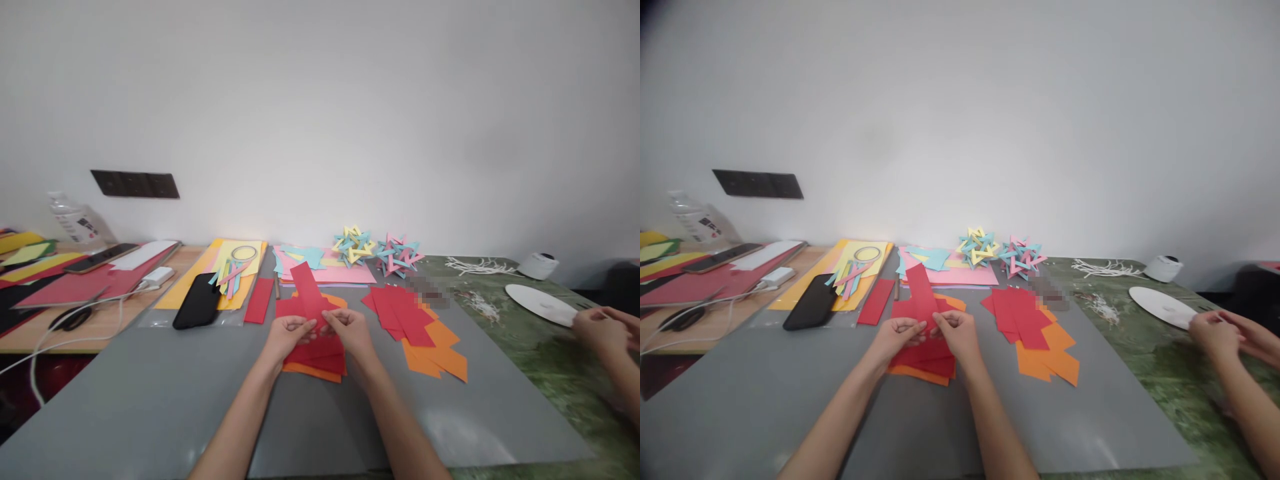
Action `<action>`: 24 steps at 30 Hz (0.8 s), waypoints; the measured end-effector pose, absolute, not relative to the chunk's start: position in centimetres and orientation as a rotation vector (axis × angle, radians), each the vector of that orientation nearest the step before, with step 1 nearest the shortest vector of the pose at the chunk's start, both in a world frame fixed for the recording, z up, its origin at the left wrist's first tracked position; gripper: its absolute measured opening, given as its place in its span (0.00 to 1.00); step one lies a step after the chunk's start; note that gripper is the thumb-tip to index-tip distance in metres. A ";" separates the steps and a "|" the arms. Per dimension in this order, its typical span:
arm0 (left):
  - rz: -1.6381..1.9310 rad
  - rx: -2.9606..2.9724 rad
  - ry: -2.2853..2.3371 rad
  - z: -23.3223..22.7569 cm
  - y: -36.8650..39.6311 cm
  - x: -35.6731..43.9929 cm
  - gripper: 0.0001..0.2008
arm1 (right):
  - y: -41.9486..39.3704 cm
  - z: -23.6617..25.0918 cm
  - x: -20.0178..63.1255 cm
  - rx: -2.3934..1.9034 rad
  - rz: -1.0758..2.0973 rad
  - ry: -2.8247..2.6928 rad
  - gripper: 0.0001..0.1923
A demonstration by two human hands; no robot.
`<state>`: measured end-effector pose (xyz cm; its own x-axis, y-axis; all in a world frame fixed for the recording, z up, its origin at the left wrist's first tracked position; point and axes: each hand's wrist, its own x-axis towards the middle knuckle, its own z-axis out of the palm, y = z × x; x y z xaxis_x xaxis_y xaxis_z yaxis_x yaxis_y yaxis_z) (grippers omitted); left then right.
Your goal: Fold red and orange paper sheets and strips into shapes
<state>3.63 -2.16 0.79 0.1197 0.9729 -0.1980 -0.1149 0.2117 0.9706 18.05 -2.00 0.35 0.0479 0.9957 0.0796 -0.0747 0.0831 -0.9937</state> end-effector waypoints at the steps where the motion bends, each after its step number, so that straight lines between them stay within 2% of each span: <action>1: 1.036 1.015 1.137 0.8 -2.2 3.6 0.14 | -2.0 0.4 18.0 -1.103 1.157 -1.152 0.17; 11: 0.994 1.014 1.122 1.0 -2.2 3.9 0.14 | -1.7 -0.1 17.5 -1.076 1.051 -1.039 0.17; 24: 1.167 0.956 1.099 0.5 -1.7 3.8 0.15 | -1.7 -0.3 17.4 -1.026 1.049 -1.123 0.15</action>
<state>3.77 -1.74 0.50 0.0471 0.9876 -0.1499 -0.2089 0.1565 0.9653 17.36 -1.67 -0.34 0.1192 0.9758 0.1831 -0.1164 0.1969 -0.9735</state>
